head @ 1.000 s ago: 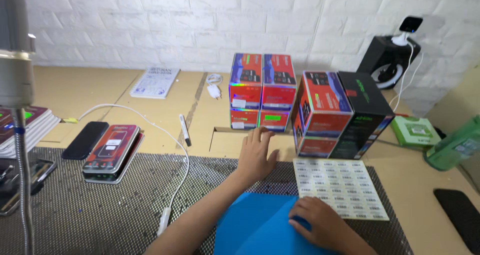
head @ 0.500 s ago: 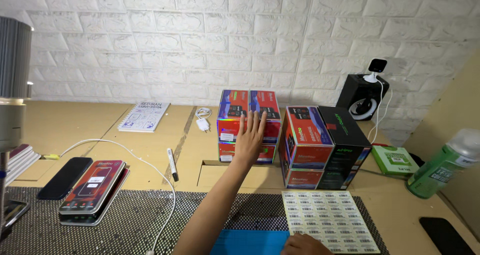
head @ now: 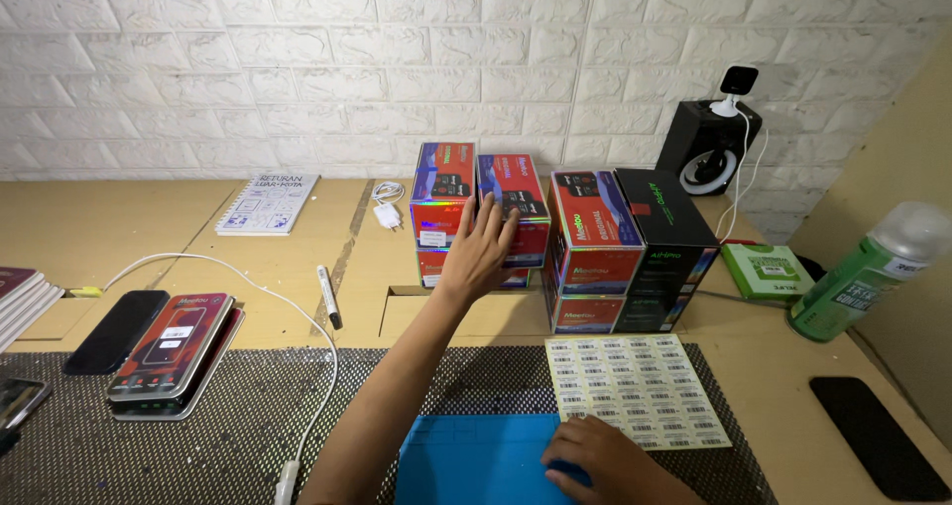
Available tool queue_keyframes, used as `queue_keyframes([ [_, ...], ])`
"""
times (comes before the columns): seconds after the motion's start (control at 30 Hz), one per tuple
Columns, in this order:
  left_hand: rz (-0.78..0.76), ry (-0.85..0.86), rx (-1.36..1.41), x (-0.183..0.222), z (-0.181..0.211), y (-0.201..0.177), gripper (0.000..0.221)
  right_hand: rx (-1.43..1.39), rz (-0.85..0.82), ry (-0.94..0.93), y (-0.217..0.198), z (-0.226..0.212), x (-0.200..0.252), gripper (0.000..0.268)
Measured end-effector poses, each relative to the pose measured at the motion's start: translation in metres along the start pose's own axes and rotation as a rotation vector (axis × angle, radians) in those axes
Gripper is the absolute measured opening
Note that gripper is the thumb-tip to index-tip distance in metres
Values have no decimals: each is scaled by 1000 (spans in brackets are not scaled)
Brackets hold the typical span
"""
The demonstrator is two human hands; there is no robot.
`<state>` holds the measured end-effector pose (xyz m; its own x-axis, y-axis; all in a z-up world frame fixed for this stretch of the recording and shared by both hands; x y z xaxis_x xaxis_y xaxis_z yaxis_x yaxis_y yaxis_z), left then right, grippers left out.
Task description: The person unboxes a stack of smartphone replacement screens, removes protective plastic films from them, and handles the individual screen components.
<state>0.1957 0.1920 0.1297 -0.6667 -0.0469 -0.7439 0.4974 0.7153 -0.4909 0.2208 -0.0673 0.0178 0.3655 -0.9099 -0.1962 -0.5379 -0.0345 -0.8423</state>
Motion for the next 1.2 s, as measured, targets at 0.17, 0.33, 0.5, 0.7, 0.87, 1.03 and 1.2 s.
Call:
queue_keyframes([
  [0.17,5,3,135,28,20,-37,100,17,39,147,-11,-1,3,23],
  [0.33,-19,70,255,71,38,-74,88,-8,287,124,-21,0,5,23],
  [0.5,135,47,342,112,57,-122,87,-526,555,550,-36,10,5,83],
  [0.7,197,35,249,132,101,-177,58,-1111,551,511,-3,28,-18,97],
  [0.87,204,-45,142,130,123,-200,51,-1183,662,773,-8,5,-20,62],
  [1.03,219,-52,320,125,127,-216,49,-1275,774,683,-6,10,-14,48],
  [1.2,147,-68,838,120,112,-215,68,-1157,742,746,14,61,7,47],
])
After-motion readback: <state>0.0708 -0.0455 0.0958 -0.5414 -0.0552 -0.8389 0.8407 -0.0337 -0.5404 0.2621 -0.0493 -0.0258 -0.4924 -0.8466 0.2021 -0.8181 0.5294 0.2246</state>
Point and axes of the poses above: each hand's wrist, its own x-axis away from the middle knuckle, its own y-axis out of the palm, z = x × y, the point moved 7 cm from there along -x, towards the middle knuckle, and after that the axes turned 6 degrees about z, right-handed, at the moved point
